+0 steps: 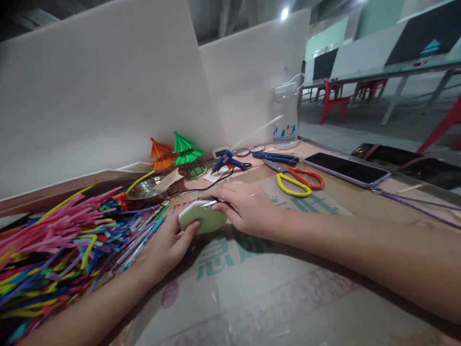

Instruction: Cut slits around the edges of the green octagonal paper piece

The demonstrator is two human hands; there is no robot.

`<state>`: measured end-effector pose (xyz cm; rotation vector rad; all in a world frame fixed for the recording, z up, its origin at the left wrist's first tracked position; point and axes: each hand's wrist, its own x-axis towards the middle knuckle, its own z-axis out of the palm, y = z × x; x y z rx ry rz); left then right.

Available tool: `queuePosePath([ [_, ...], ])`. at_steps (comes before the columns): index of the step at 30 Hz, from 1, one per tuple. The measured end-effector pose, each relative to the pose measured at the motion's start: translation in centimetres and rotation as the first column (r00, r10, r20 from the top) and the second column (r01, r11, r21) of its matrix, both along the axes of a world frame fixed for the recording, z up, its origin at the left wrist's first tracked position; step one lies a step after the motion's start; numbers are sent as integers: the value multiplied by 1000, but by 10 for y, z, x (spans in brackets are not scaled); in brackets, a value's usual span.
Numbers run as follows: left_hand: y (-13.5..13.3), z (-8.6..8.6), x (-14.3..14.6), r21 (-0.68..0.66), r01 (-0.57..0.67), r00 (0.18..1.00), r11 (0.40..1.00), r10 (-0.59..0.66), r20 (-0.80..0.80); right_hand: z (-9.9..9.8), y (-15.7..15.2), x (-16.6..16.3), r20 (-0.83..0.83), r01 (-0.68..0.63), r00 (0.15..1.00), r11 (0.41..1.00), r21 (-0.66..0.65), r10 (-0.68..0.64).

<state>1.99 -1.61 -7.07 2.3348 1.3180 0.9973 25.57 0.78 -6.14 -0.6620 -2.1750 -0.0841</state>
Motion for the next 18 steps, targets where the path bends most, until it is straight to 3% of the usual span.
queuePosePath([
  [18,0,-2,1,66,-8,999,998,11,-49,2,1,1,19,-29,999,999,16,28],
])
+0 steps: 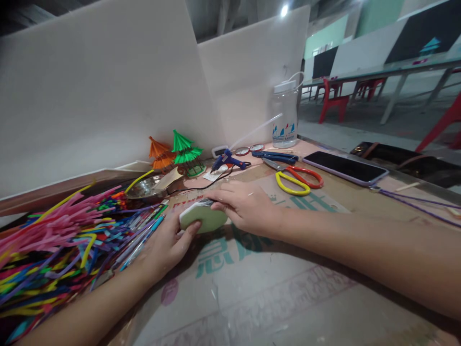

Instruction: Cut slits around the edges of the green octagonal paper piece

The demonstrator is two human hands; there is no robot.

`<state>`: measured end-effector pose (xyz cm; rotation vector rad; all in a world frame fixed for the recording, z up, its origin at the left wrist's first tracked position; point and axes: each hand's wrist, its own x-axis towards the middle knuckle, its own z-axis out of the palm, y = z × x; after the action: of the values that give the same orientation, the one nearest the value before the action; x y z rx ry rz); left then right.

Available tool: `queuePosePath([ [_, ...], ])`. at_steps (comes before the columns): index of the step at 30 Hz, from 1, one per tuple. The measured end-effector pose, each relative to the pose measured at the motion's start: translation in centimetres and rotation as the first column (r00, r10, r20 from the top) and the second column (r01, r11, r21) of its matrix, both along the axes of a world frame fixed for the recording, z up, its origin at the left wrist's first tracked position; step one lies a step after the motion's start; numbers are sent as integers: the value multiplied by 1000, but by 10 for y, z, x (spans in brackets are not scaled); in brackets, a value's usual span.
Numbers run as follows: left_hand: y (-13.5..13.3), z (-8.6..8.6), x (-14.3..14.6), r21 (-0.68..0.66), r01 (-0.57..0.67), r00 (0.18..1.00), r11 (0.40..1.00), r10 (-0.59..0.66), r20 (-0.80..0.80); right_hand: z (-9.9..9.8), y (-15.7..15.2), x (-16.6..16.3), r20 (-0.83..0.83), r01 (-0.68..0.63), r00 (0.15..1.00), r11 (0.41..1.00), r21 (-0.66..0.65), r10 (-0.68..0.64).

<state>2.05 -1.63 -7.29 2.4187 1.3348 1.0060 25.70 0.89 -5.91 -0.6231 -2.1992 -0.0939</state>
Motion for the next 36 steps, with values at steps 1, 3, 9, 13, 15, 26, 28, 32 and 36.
queuePosePath([
  [1,0,0,0,-3,-1,1000,1000,1,1,0,0,0,2,-4,1000,1000,-5,4],
  [3,0,1,0,-12,2,1000,1000,-2,0,0,1,0,3,-7,1000,1000,-11,7],
  [9,-1,3,0,-30,14,1000,999,-14,-6,2,-1,1,1,-12,1000,998,-67,12],
  [13,0,3,0,-29,-15,1000,999,15,2,0,1,1,-16,18,1000,995,-99,-20],
  [15,0,4,0,-31,-26,1000,999,26,6,-1,2,1,-25,26,999,996,-89,-28],
  [26,-7,8,5,41,2,998,999,1,-68,4,-4,-4,13,-5,1000,999,46,4],
  [28,-8,9,5,36,-2,996,999,5,-84,5,-4,-4,29,-12,1000,998,67,10],
  [32,-9,11,4,17,7,995,1000,-5,-104,5,-2,-2,48,-13,999,998,61,10],
  [36,-8,9,5,20,7,997,1000,-5,-77,5,-2,-2,35,-26,999,999,23,25],
])
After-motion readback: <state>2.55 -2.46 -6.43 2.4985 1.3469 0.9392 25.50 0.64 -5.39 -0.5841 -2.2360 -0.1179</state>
